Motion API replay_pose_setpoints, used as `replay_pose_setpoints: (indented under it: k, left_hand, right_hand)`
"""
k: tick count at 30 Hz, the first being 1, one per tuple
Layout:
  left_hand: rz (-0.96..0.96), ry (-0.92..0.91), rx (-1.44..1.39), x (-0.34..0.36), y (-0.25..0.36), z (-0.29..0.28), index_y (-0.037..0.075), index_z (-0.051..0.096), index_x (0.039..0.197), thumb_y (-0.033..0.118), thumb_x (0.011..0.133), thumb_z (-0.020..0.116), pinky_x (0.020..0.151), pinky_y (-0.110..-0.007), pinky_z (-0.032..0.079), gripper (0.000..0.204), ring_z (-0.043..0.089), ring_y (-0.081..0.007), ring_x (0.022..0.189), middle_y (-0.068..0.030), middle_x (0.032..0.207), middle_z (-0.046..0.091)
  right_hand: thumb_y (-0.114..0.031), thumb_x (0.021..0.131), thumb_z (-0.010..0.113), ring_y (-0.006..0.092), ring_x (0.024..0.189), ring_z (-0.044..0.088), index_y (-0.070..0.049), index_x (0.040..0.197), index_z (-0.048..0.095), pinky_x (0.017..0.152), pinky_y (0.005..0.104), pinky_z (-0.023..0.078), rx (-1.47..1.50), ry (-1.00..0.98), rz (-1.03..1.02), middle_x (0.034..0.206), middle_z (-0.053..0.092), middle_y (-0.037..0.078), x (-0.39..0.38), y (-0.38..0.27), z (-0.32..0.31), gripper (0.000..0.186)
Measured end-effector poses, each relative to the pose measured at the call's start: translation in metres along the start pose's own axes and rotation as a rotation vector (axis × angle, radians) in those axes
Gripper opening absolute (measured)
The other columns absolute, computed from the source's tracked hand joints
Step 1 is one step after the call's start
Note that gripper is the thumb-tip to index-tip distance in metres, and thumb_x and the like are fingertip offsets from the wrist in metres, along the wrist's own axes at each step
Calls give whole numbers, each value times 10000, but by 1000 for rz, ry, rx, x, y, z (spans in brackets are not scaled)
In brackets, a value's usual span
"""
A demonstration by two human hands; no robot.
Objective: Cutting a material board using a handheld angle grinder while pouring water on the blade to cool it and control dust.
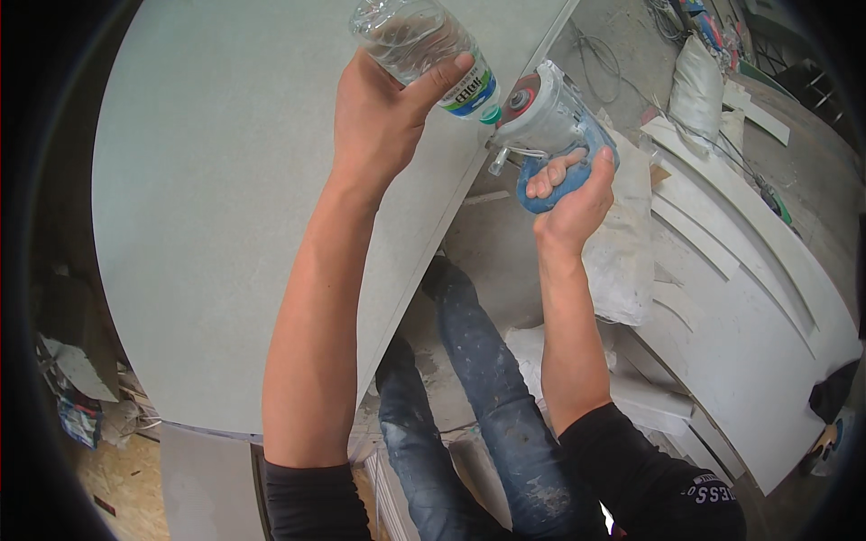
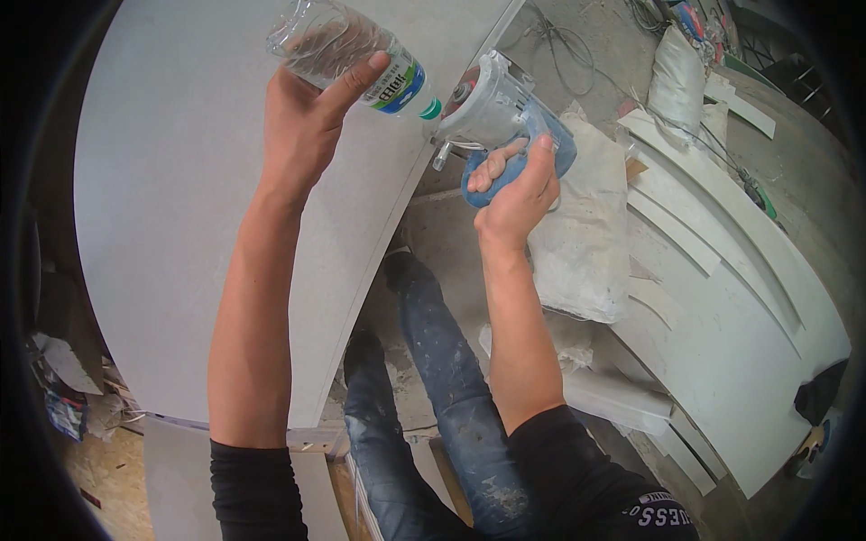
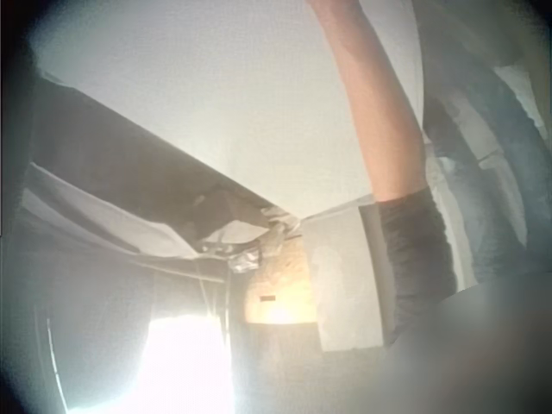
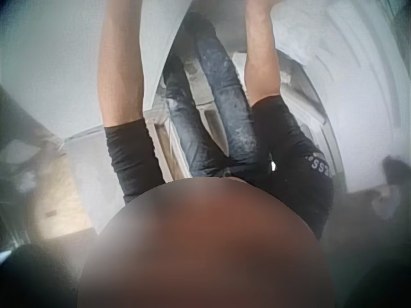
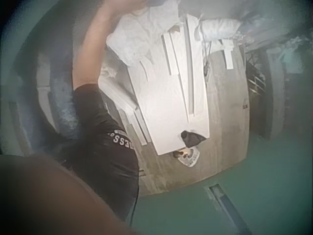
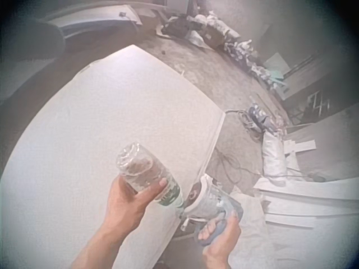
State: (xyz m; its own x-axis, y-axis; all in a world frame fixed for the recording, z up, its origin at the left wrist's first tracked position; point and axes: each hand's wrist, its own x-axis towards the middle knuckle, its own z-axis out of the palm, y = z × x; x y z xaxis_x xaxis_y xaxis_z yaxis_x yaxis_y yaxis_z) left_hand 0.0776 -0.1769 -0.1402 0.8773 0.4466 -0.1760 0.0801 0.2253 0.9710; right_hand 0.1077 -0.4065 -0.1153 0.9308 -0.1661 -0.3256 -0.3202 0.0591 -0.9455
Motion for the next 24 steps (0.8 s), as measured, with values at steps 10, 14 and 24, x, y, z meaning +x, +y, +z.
replay_pose_setpoints:
  k: [10,14,24]
  left_hand:
    - [18,2,-9,-2,-6,-4,-20,721,1289,287,976,877,1019,-371,548,465,714,-188,1114,-112,1166,787]
    - [26,5,2,-1,-7,-5,-17,727,1275,285,977,876,1016,-370,549,450,714,-188,1114,-106,1164,787]
    - [17,2,18,-1,1,-6,-21,743,1256,292,988,862,1000,-363,541,429,707,-179,1087,-98,1148,790]
  right_hand:
    - [-508,1124,479,188,539,488,-91,973,538,512,368,445,4,-7,-10,690,513,60,-2,2,1,448]
    - [-512,1122,482,188,539,487,-91,976,538,513,366,443,9,-1,-5,692,514,60,-4,1,2,449]
    - [-504,1125,476,191,537,486,-83,983,538,511,369,447,-5,7,-9,687,514,62,-7,-2,4,448]
